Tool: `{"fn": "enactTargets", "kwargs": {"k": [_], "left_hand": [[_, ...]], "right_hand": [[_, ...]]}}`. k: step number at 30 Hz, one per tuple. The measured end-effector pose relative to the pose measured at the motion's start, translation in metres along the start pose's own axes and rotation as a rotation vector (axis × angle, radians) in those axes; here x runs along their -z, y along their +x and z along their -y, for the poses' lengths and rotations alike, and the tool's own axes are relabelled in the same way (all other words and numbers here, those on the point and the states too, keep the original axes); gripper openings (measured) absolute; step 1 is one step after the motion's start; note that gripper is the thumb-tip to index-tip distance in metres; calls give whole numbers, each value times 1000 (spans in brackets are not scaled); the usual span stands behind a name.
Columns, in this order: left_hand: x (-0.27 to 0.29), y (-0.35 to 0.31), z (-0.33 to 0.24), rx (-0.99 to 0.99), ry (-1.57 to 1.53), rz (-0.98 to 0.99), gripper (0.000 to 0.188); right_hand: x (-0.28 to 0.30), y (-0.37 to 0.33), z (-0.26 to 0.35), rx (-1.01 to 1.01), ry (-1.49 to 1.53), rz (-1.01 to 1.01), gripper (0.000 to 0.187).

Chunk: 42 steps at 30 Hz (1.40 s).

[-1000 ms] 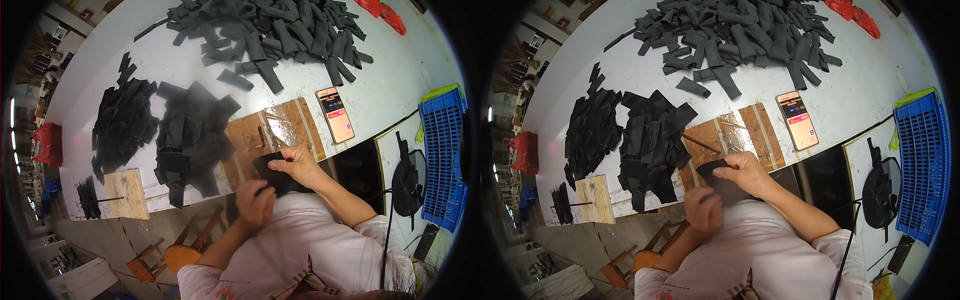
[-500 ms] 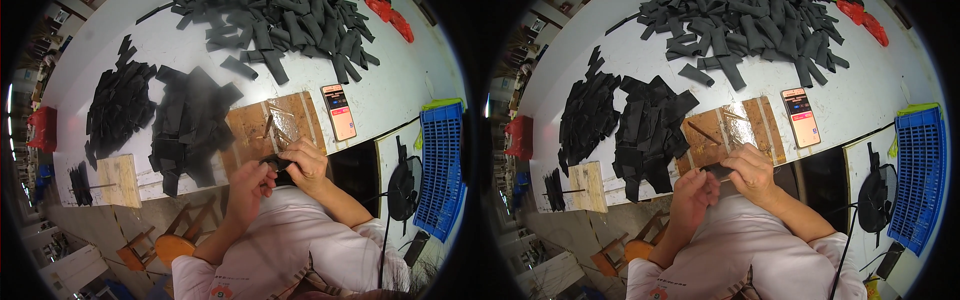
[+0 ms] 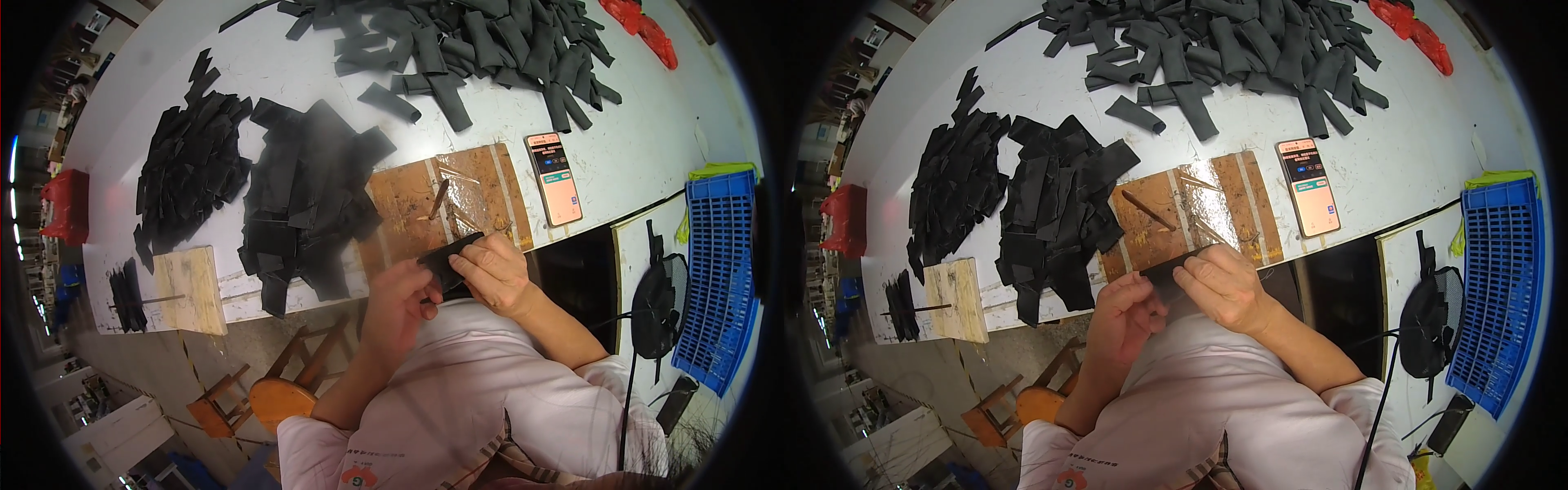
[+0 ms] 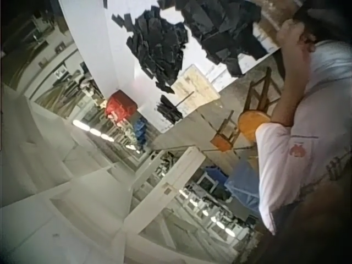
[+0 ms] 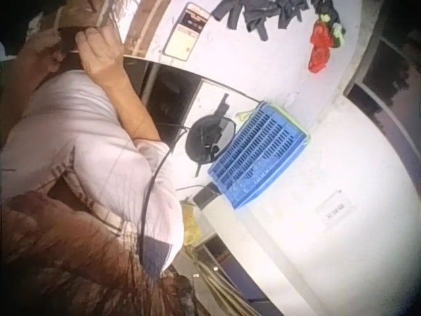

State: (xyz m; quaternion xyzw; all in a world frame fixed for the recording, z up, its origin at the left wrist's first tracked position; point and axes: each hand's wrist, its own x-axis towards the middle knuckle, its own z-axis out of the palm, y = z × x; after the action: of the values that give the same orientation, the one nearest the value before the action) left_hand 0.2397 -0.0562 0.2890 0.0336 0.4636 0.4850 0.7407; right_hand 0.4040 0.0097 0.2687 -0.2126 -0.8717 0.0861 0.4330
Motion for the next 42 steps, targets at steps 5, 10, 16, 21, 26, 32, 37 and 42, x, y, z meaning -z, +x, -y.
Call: {"fn": "enactTargets", "kwargs": {"k": [5,10,16,21,26,32,37,42], "left_hand": [[1,-2,1,26,4,32,5],[-1,-6,1,13,29,-1,5],[0,-5,4,20,82,-4,5],[4,1,8,31,80,-54,7],[4,6,15,-93,166,-118,8],[9,10,23,-323,289,-151,11],[20,-1,24,-487,589,-184,12],[19,-9,26,-527,592,-180,10]], "right_hand": [[1,-1,1,27,-8,52,23],[0,-2,1,41,-43,45,24],[1,-3,2,52,-53,71,24],[1,-5,3,76,-75,79,24],[0,-7,5,114,-126,80,23],[0,-8,10,77,-87,103,26],[9,-5,16,-252,217,137,49],[7,-9,12,-358,332,66,42]]}}
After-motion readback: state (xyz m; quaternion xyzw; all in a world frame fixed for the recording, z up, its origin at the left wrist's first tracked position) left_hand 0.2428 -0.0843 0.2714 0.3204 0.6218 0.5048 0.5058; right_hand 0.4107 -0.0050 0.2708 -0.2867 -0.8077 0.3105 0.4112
